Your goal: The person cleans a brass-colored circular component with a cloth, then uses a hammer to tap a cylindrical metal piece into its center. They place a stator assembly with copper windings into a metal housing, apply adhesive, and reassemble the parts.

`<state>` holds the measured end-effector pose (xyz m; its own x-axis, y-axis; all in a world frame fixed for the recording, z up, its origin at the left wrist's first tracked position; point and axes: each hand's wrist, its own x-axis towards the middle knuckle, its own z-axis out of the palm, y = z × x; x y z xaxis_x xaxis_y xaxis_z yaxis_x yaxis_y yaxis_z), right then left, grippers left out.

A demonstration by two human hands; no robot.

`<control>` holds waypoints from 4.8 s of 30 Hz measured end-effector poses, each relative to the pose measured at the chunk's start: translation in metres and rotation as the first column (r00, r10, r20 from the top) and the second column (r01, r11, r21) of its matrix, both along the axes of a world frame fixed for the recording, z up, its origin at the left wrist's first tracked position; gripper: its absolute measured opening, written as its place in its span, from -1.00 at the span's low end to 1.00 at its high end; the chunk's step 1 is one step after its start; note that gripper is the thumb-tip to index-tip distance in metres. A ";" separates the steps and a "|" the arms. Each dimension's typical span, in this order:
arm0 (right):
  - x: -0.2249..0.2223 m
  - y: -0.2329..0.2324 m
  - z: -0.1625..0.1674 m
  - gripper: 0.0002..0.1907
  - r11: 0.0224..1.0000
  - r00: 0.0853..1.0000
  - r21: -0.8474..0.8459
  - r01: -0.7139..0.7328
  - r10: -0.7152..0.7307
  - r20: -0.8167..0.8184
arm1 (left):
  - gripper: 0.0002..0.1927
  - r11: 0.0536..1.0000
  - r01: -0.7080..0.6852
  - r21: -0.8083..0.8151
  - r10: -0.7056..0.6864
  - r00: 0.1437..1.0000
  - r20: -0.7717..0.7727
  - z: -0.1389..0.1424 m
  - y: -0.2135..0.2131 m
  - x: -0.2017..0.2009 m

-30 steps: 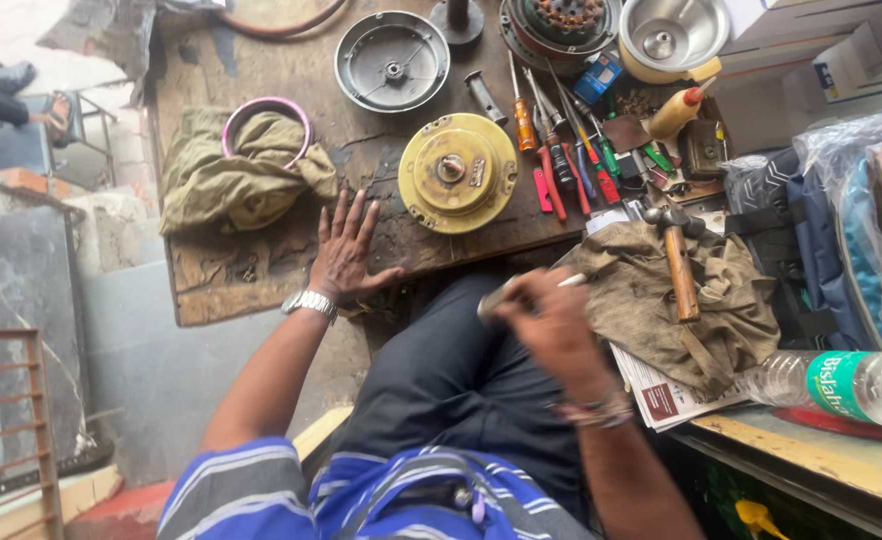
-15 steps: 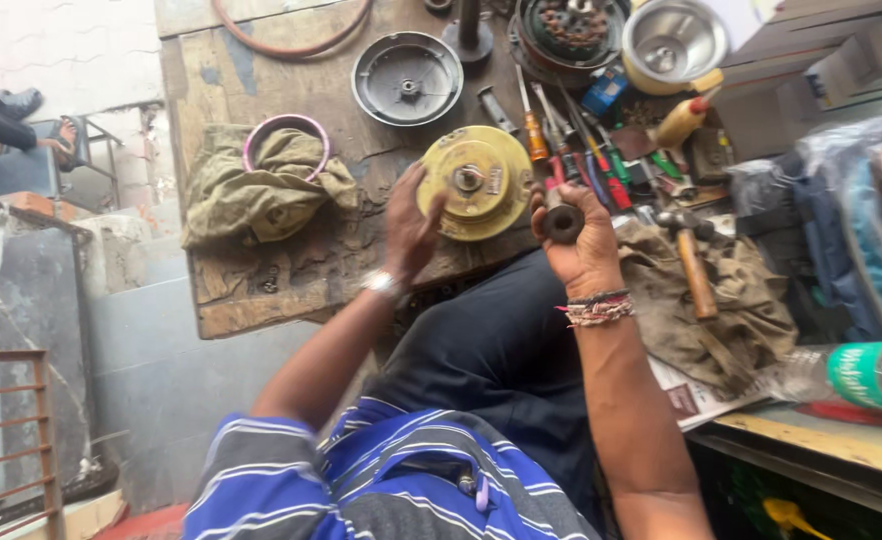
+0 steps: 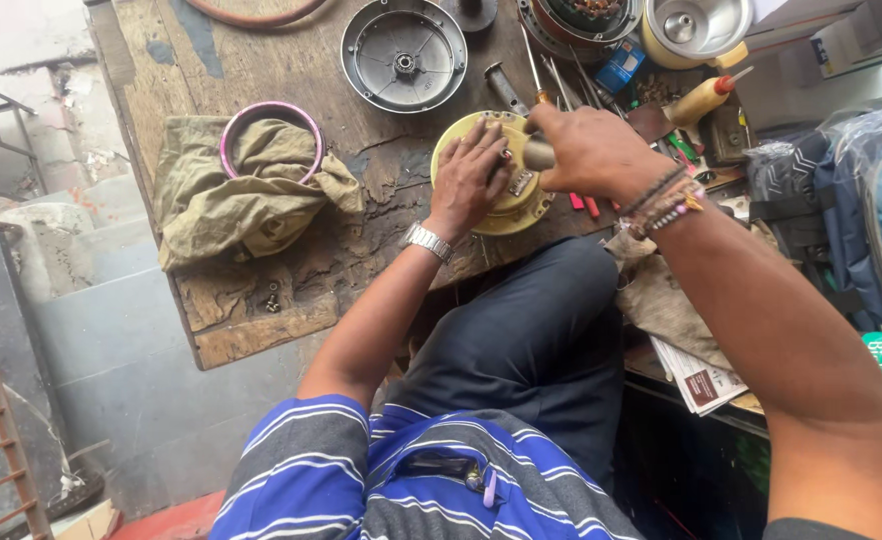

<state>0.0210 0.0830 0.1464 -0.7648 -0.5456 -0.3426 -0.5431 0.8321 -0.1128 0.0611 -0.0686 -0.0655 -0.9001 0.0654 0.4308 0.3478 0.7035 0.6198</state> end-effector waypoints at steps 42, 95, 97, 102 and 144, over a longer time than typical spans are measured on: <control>0.050 0.006 -0.154 -0.82 0.197 0.804 -0.868 0.456 -0.510 0.306 | -0.42 0.222 0.167 0.961 -0.307 0.947 -0.093 0.024 -0.025 -0.025; 0.093 0.234 -0.082 -0.37 0.750 0.698 -0.235 0.619 -0.662 -0.274 | -0.32 0.956 0.168 0.239 -0.175 0.985 0.009 0.028 -0.007 0.004; 0.110 0.218 -0.055 -0.38 0.711 0.696 -0.523 0.471 -0.663 -0.274 | -0.36 0.954 0.168 0.249 -0.178 0.984 0.018 0.030 -0.008 0.003; 0.127 0.146 -0.042 -0.63 0.114 0.797 -0.856 0.505 -0.442 0.412 | -0.38 0.938 0.177 0.297 -0.212 0.973 0.089 0.036 -0.011 0.002; 0.112 0.068 0.021 -0.57 0.762 0.969 -0.628 0.156 -0.241 -0.052 | -0.37 0.946 0.138 0.293 -0.164 0.984 0.066 0.028 -0.022 0.005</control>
<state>0.1334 0.1508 0.1670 -0.8916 -0.4375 0.1169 -0.4185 0.6975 -0.5817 0.0660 -0.0906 -0.0379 -0.9243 0.0897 0.3710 0.3714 0.4356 0.8199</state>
